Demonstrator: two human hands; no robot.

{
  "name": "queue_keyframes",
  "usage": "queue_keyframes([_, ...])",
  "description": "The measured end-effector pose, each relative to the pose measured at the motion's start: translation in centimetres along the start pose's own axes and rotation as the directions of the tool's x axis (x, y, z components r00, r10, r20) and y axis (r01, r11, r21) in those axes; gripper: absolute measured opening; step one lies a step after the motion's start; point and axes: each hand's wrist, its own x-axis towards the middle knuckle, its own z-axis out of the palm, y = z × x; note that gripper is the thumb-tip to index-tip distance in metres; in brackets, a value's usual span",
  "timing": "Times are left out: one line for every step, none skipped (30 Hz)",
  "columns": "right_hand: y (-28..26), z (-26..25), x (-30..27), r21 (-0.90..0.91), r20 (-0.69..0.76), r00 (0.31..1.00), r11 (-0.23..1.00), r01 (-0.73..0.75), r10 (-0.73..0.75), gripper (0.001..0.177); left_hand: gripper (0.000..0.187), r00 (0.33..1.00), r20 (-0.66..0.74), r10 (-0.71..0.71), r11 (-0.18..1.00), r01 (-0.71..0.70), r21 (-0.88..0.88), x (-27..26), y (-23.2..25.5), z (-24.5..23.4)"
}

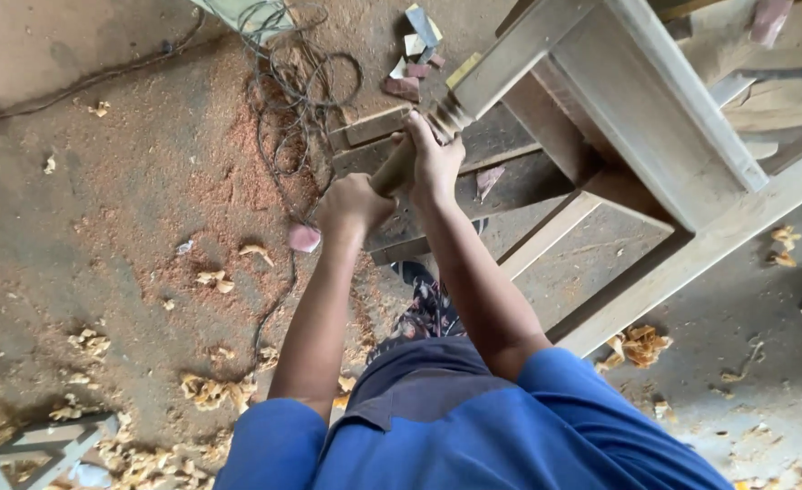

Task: The person sands a wooden chair leg using a sanding block, moving it up and down along the leg's surface. They rotate the leg to sand different sides and occasionally pause to inspect the surface.

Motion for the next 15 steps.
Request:
queue_keyframes([0.0, -0.5, -1.0, 0.005, -0.008, 1.0, 1.0, -0.006, 0.006, 0.046, 0.045, 1.0, 0.004, -0.003, 1.0, 0.003, 0.01, -1.1, 0.0, -0.4])
queue_keyframes([-0.3, -0.6, -1.1, -0.006, 0.037, 0.999, 1.0, 0.026, -0.026, 0.049, 0.045, 1.0, 0.015, 0.006, 1.0, -0.007, 0.017, -1.6, 0.7, -1.1])
queue_keyframes([-0.6, -0.5, -1.3, -0.016, 0.081, 0.995, 0.998, 0.059, -0.057, 0.051, 0.045, 1.0, 0.026, 0.015, 1.0, -0.016, 0.025, -2.1, 1.3, -1.8])
queue_keyframes([-1.4, -1.3, -1.5, -0.021, 0.077, 0.996, 0.998, 0.052, -0.05, 0.051, 0.045, 0.999, 0.033, 0.01, 1.0, -0.011, 0.025, -1.9, 1.2, -1.8])
queue_keyframes([-2.0, -2.1, -1.8, 0.111, 0.241, 0.97, 0.993, -0.033, 0.005, 0.05, 0.045, 0.999, 0.033, 0.011, 1.0, -0.011, 0.014, -1.7, 1.0, -1.7])
queue_keyframes([-2.7, -2.7, -1.7, 0.231, 0.406, 0.914, 0.965, -0.127, 0.023, 0.049, 0.045, 0.999, 0.026, 0.023, 1.0, -0.023, 0.002, -1.2, 1.0, -1.7])
queue_keyframes([-3.2, -2.6, -2.3, 0.232, 0.405, 0.914, 0.965, -0.121, 0.017, 0.049, 0.045, 0.999, 0.026, 0.028, 1.0, -0.028, 0.003, -1.3, 0.6, -1.3])
queue_keyframes([-4.0, -2.1, -2.6, 0.236, 0.39, 0.917, 0.953, -0.189, 0.085, 0.046, 0.047, 1.0, 0.02, 0.02, 1.0, -0.02, -0.002, -1.1, 0.5, -1.2])
queue_keyframes([-4.8, -1.6, -2.8, 0.241, 0.375, 0.914, 0.936, -0.255, 0.152, 0.042, 0.048, 1.0, 0.015, 0.011, 1.0, -0.011, -0.006, -1.0, 0.4, -1.1])
queue_keyframes([-3.0, -2.0, -2.0, 0.235, 0.373, 0.914, 0.936, -0.261, 0.161, 0.042, 0.048, 1.0, 0.022, 0.005, 1.0, -0.004, -0.009, -0.8, 0.1, -0.7])
queue_keyframes([-1.1, -2.4, -1.2, 0.134, 0.284, 0.949, 0.974, -0.18, 0.137, 0.05, 0.046, 1.0, 0.008, -0.002, 1.0, 0.002, -0.026, -0.6, -0.2, -0.3])
queue_keyframes([0.5, -2.5, 0.0, 0.026, 0.201, 0.975, 0.995, -0.101, 0.094, 0.063, 0.044, 1.0, -0.01, -0.005, 0.999, 0.004, -0.043, -0.2, -0.2, -0.2])
queue_keyframes([0.5, -2.1, 0.0, 0.021, 0.201, 0.975, 0.994, -0.104, 0.098, 0.063, 0.044, 1.0, -0.007, -0.008, 0.999, 0.008, -0.046, 0.0, -0.2, 0.3])
queue_keyframes([0.7, -1.6, 0.0, -0.059, 0.137, 0.989, 0.997, -0.055, 0.062, 0.085, 0.041, 0.998, -0.06, -0.008, 0.998, 0.004, -0.068, 0.2, -0.4, 0.7])
queue_keyframes([0.8, -1.0, -0.1, -0.142, 0.077, 0.997, 0.99, -0.01, 0.021, 0.107, 0.038, 0.994, -0.113, -0.009, 0.996, -0.001, -0.09, 0.5, -0.6, 1.2])
